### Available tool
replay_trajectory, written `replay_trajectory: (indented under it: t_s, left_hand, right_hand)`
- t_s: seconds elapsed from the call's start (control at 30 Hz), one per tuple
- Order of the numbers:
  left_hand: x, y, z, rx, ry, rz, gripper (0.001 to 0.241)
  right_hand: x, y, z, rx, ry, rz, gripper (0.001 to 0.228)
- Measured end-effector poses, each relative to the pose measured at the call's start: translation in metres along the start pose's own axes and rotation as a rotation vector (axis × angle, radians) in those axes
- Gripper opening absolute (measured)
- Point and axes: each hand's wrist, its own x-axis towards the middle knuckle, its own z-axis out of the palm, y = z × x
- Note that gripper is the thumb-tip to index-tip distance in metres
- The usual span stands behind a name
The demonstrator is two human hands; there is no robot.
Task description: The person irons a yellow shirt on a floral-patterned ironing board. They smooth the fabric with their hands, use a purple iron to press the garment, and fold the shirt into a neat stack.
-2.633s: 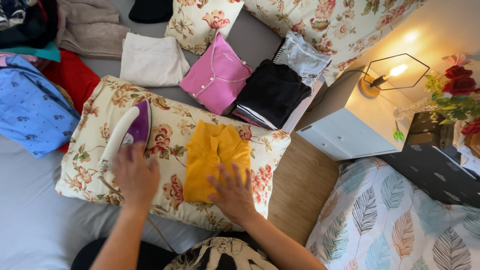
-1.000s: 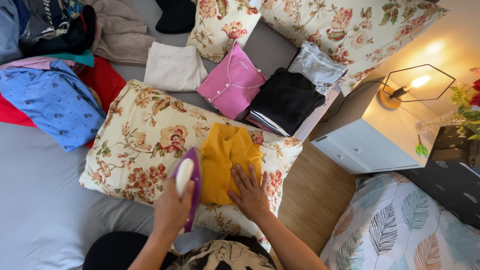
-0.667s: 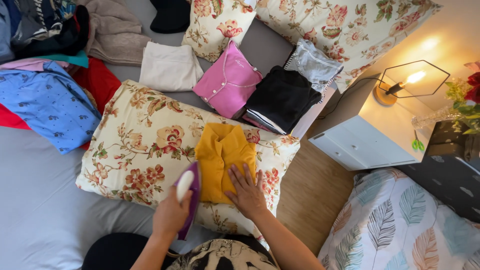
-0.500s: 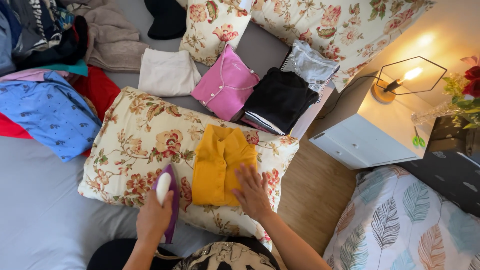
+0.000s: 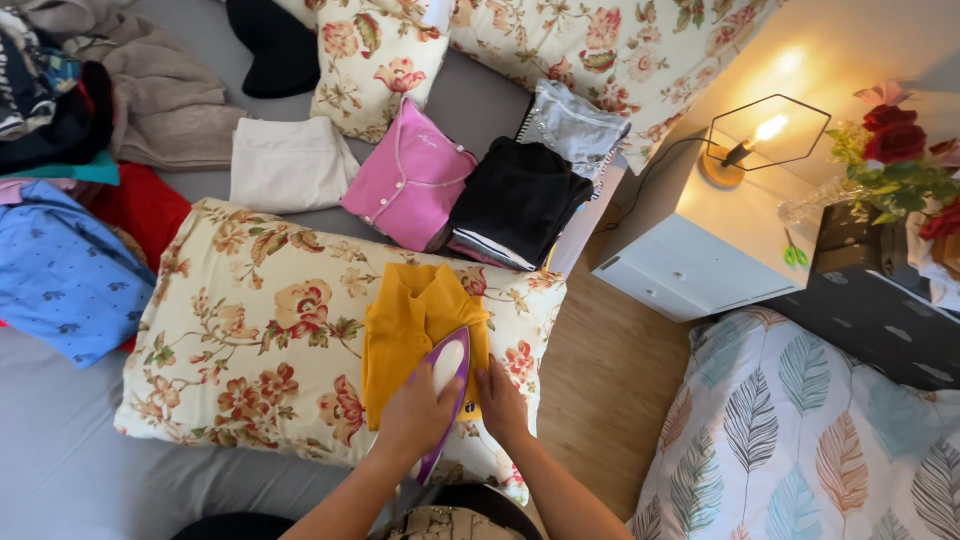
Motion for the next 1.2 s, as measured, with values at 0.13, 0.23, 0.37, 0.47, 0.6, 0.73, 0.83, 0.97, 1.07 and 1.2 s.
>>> replay_trajectory:
  t_s: [0.13, 0.23, 0.37, 0.47, 0.6, 0.73, 0.83, 0.97, 1.07, 1.2]
  left_hand:
    - [0.046, 0.018, 0.01, 0.09, -0.079, -0.052, 0.058]
    - [0.058, 0.02, 0.015, 0.169, -0.047, -0.015, 0.057]
    - [0.021, 0.006, 0.01, 0.091, -0.069, -0.009, 0.051]
    - [-0.004, -0.002, 0.007, 0.052, -0.057, 0.029, 0.047]
    - [0.01, 0.023, 0.0, 0.027, -0.034, -0.016, 0.048]
    - [0.03, 0.046, 0.001, 0.041, -0.028, 0.033, 0.046]
    - [0.023, 0.033, -0.002, 0.04, -0.062, 0.02, 0.044]
    - [-0.011, 0.003, -0.03, 0.045, -0.086, 0.1, 0.058]
    - [-0.027, -0.018, -0.054, 0.065, -0.024, -0.053, 0.06]
    - [-0.027, -0.062, -0.061, 0.083, 0.144, -0.169, 0.047]
  right_hand:
    - [0.012, 0.001, -0.002, -0.067, -0.198, 0.261, 0.07]
    - [0.016, -0.005, -0.007, -0.039, -0.19, 0.295, 0.062]
    - [0.003, -0.022, -0.018, 0.104, -0.168, 0.304, 0.058]
    - [-0.003, -0.028, -0.024, 0.199, -0.135, 0.277, 0.053]
    - [0.006, -0.015, -0.018, 0.19, -0.122, 0.24, 0.05]
    - [0.011, 0.0, -0.011, 0.228, -0.096, 0.219, 0.045]
    - [0.006, -0.005, -0.012, 0.235, -0.126, 0.252, 0.05]
    - [0.001, -0.01, -0.007, 0.145, -0.046, 0.245, 0.038]
    - [0.001, 0.006, 0.016, 0.066, 0.094, 0.175, 0.035]
    - [-0.009, -0.012, 0.009, -0.007, 0.102, 0.215, 0.044]
